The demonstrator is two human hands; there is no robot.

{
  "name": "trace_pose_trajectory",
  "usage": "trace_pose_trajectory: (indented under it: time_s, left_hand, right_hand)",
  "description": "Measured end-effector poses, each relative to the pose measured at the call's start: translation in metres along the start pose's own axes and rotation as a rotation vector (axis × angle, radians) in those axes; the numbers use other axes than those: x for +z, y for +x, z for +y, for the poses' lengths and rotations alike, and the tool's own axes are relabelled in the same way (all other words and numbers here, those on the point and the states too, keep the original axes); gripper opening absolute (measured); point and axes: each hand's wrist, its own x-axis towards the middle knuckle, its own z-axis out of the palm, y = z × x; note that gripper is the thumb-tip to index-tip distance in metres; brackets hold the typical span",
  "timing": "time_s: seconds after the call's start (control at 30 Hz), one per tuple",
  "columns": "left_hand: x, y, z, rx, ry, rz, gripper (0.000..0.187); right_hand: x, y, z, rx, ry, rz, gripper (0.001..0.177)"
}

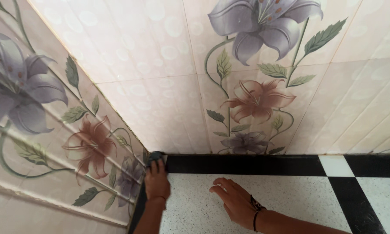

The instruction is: The person cleans the floor and tile edges using a small cloth, dipping it into a pink container of water or cleaning solution.

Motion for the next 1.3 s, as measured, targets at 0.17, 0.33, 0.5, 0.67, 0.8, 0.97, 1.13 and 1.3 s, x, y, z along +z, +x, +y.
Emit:
trace_pose_trajectory:
  time_s: [0.17,0.33,0.5,0.67,0.8,0.97,1.13,1.3]
  left_hand:
    - [0.008,-0.060,-0.012,0.374,-0.003,0.155,0.073]
    - [0.004,-0.078,-0.045,0.285,0.021,0.196,0.074]
    - [0.013,-0.079,-0.036,0.207,-0.087,0.115,0.070]
    - [0.066,-0.113,-0.089,0.254,-0.123,0.059,0.073]
    - [0.121,-0.115,-0.126,0.180,0.038,0.353,0.062]
    - [0.126,-0.131,-0.111,0.095,-0.008,0.355,0.075]
    - [0.057,-0.107,-0.074,0.057,-0.007,0.194,0.079]
    - [0.016,-0.076,-0.046,-0.038,-0.057,0.009,0.074]
  right_hand:
    - [0.001,-0.004,-0.001,-0.044,-0.057,0.021,0.050]
    - [-0.008,-0.012,-0.010,-0.004,-0.078,-0.071,0.049]
    - [-0.022,-0.027,-0.012,-0.071,-0.164,-0.188,0.054]
    - [-0.036,-0.034,-0.007,-0.129,-0.280,-0.251,0.060]
    - [-0.051,-0.040,-0.005,-0.244,-0.381,-0.189,0.056]
    - [-0.053,-0.041,-0.006,-0.190,-0.438,-0.238,0.060]
    - [-0.046,-0.033,-0.005,-0.191,-0.433,-0.240,0.060]
    - [-0.044,-0.021,-0.014,-0.186,-0.432,-0.226,0.060]
